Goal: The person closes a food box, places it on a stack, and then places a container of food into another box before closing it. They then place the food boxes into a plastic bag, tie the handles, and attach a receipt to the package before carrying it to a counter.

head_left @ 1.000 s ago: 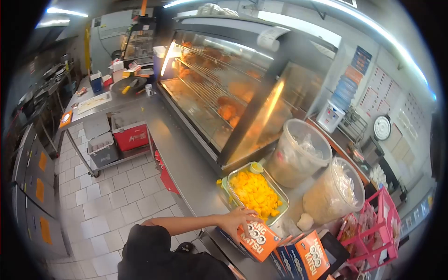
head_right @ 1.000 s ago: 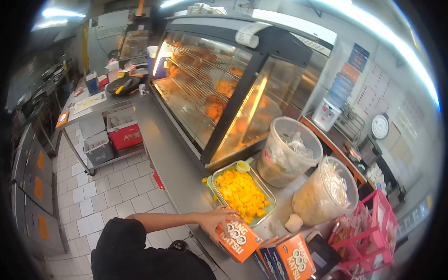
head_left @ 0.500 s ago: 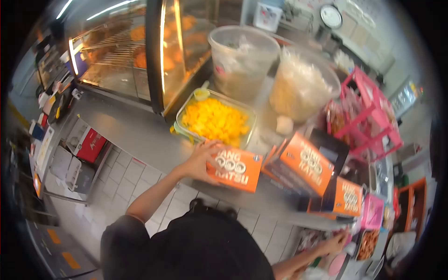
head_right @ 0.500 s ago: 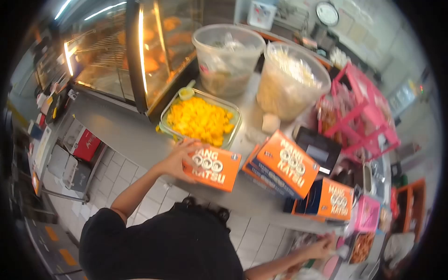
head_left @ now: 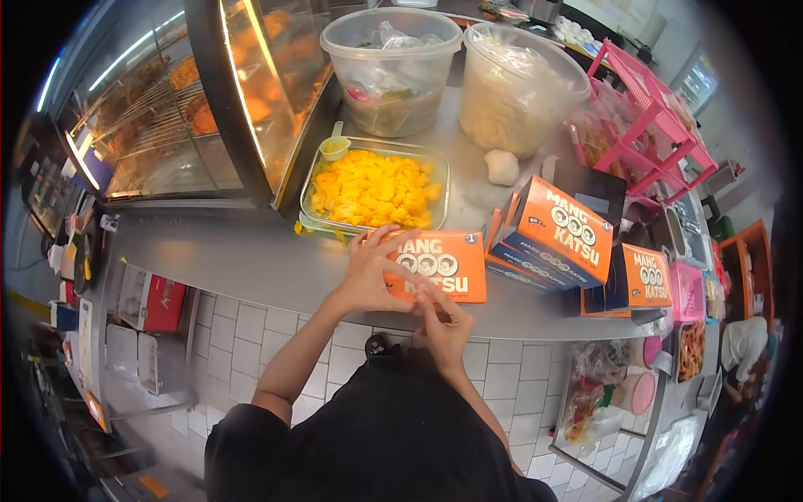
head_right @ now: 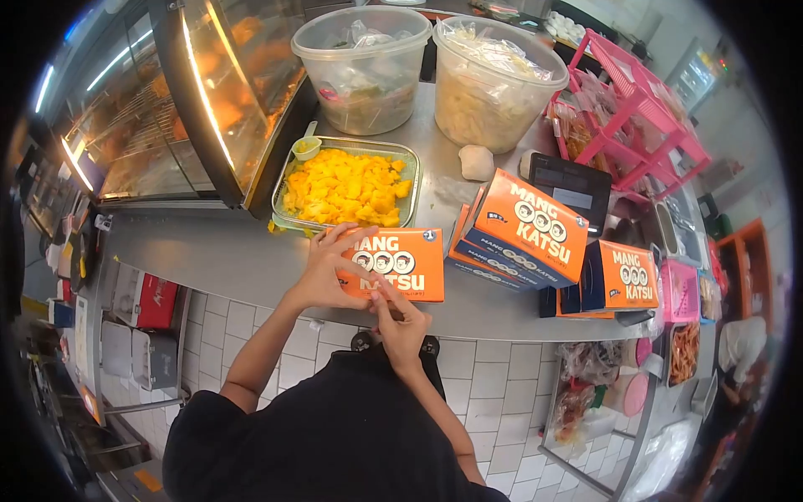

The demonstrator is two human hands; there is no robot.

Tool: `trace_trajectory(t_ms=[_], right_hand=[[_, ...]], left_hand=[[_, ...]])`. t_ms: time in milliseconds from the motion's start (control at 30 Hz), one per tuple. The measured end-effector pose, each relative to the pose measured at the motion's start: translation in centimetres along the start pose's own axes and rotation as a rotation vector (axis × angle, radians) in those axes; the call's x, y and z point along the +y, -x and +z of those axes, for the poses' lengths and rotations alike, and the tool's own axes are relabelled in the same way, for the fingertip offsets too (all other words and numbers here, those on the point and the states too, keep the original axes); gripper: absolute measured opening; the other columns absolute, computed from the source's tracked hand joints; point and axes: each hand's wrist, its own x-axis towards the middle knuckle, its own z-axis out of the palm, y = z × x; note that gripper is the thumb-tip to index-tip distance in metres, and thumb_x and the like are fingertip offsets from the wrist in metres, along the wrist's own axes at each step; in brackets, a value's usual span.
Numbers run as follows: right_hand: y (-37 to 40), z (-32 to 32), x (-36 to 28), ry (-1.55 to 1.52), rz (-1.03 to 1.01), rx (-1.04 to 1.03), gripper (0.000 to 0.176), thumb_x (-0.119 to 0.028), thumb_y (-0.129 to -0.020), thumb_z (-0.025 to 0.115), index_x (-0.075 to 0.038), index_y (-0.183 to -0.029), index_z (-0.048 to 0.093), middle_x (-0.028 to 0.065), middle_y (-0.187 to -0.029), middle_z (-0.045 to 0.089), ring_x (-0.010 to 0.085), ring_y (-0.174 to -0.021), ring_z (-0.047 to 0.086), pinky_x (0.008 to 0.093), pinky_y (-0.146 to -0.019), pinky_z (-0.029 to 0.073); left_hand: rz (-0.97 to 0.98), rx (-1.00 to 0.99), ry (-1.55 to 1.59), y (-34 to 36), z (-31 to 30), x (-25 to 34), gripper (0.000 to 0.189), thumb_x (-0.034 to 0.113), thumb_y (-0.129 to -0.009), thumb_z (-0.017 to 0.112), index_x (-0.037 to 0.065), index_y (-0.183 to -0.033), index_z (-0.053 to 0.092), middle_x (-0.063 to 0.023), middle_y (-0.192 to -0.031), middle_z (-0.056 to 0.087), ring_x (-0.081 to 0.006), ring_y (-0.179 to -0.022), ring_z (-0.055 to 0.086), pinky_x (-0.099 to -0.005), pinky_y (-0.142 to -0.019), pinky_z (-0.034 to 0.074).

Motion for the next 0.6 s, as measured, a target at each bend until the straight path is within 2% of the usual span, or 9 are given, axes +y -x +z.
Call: trace_trajectory(t_ms=[133,200,233,333,433,467,500,533,600], right_hand=[[0.1,0.7,-0.1,0.033,0.0,0.114,0.027,-0.008,-0.079,0.062,-0.004,-0.106,0.061,0.0012,-0.052,0.056,0.0033,-0.043,0.049,0.0193,-0.04,0.039],[-0.5,0.3,2.7,0.463,-0.554,0.022,0.034,-0.003,-0.078,0.062,-0.006,-0.112,0.057,0.0035,-0.055,0.058,0.0059,-0.046,0.053,0.0205,-0.043,0.041],[-1.3,0.5,3.0,0.48,-0.848,0.011,0.042,0.001,-0.073,0.061,-0.008,-0.114,0.056,0.0056,-0.06,0.061,0.0103,-0.049,0.057,0.0236,-0.046,0.045],[-1.1,0.0,3.2,0.559,-0.733,-0.064,0.036,0.005,-0.07,0.061,-0.006,-0.104,0.062,0.0091,-0.074,0.066,0.0141,-0.063,0.064,0.0242,-0.055,0.05],[-1.0,-1.1,4.8,0.744,-0.658,-0.067,0.046,0.003,-0.068,0.063,-0.012,-0.111,0.057,0.0074,-0.086,0.065,0.014,-0.072,0.064,0.0267,-0.061,0.052],[-0.9,-1.1,5.2,0.677,-0.638,-0.029,0.046,-0.003,-0.069,0.065,-0.017,-0.113,0.057,0.0062,-0.078,0.065,0.0148,-0.064,0.063,0.0264,-0.055,0.051],[-0.1,-1.4,2.9,0.865,-0.648,0.04,0.051,-0.014,-0.072,0.065,-0.021,-0.12,0.051,0.0045,-0.065,0.061,0.0167,-0.05,0.059,0.0278,-0.045,0.046],[0.7,-2.1,1.9,1.049,-0.465,0.011,0.063,-0.017,-0.073,0.061,-0.024,-0.13,0.037,0.0055,-0.055,0.054,0.0209,-0.044,0.053,0.0317,-0.041,0.043],[1.3,-3.8,1.6,1.07,-0.315,0.138,0.071,-0.019,-0.075,0.06,-0.024,-0.136,0.023,0.0074,-0.053,0.052,0.0272,-0.049,0.056,0.0366,-0.044,0.043]], left_hand=[[-0.016,-0.003,-0.034,0.5,-0.8,-0.3,0.031,0.032,-0.045,0.073,0.027,-0.075,0.071,-0.001,-0.129,0.043,-0.0293,-0.12,0.032,-0.0498,-0.094,0.017],[-0.006,-0.021,-0.028,0.5,-1.3,-0.6,0.03,0.032,-0.045,0.072,0.028,-0.075,0.07,-0.0012,-0.129,0.043,-0.0294,-0.12,0.031,-0.0493,-0.094,0.017],[-0.007,-0.028,-0.028,0.6,-1.4,-0.8,0.029,0.032,-0.045,0.072,0.028,-0.074,0.07,-0.0014,-0.129,0.044,-0.0295,-0.12,0.031,-0.0487,-0.093,0.018],[0.009,-0.018,-0.069,0.7,-1.6,-0.8,0.032,0.032,-0.042,0.074,0.025,-0.073,0.07,-0.0025,-0.129,0.044,-0.0299,-0.119,0.033,-0.0439,-0.094,0.022],[0.093,-0.038,-0.135,0.4,-2.0,-1.1,0.035,0.031,-0.044,0.074,0.022,-0.078,0.07,-0.0062,-0.128,0.044,-0.0323,-0.117,0.036,-0.0446,-0.094,0.025],[0.121,-0.061,-0.147,0.3,-2.4,-0.8,0.036,0.03,-0.045,0.073,0.021,-0.079,0.07,-0.0074,-0.128,0.045,-0.0331,-0.116,0.037,-0.0446,-0.094,0.026],[0.129,-0.087,-0.152,0.1,-2.5,-0.6,0.039,0.031,-0.045,0.073,0.019,-0.082,0.07,-0.0084,-0.128,0.045,-0.0334,-0.115,0.038,-0.044,-0.095,0.026],[0.134,-0.113,-0.158,0.1,-2.6,-0.5,0.042,0.032,-0.045,0.073,0.018,-0.085,0.069,-0.0093,-0.128,0.045,-0.0336,-0.114,0.039,-0.0435,-0.095,0.027],[0.189,-0.145,-0.078,-0.3,-2.4,-1.7,0.064,0.037,-0.046,0.075,0.01,-0.103,0.062,-0.0156,-0.126,0.045,-0.0348,-0.114,0.038,-0.0424,-0.096,0.028]])
